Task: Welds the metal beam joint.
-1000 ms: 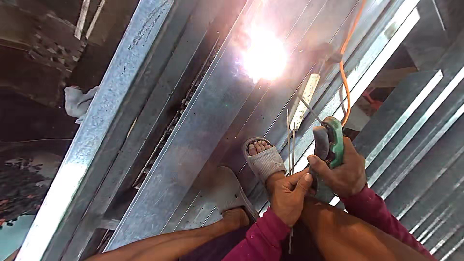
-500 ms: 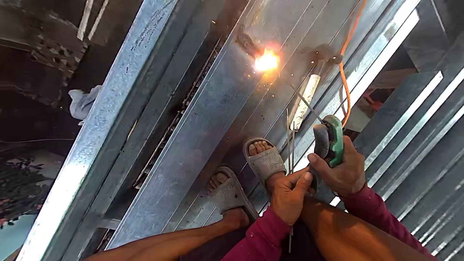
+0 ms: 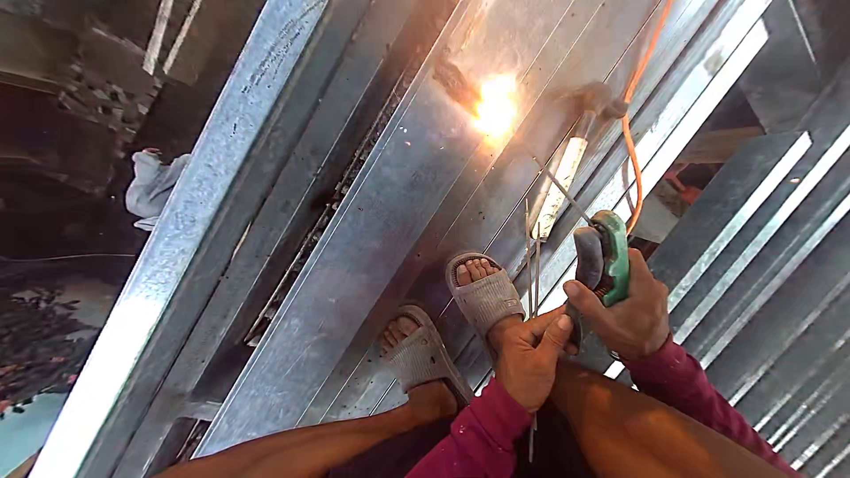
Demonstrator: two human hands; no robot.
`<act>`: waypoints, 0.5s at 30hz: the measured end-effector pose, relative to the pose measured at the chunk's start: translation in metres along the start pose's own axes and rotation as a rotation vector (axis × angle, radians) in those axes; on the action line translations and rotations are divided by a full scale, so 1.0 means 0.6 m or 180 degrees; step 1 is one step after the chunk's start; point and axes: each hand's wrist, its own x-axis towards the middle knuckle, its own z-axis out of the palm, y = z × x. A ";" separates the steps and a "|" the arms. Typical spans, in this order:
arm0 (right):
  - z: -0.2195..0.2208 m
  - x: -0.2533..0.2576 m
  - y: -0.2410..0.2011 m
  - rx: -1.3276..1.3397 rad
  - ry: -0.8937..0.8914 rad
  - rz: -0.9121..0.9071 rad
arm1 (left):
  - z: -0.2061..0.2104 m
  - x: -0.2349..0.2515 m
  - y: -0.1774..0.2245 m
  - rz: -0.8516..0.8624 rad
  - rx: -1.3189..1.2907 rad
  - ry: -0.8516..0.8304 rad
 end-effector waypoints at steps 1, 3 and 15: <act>0.000 0.000 0.000 -0.0003 0.0004 0.0000 | 0.000 0.000 0.000 -0.0009 -0.0005 0.0002; 0.001 0.001 0.000 -0.0007 0.0015 -0.0003 | -0.001 0.001 0.002 -0.0028 0.0004 -0.0008; 0.004 0.006 0.000 0.0014 0.0057 -0.0031 | -0.001 0.004 0.006 -0.0047 -0.0013 0.0016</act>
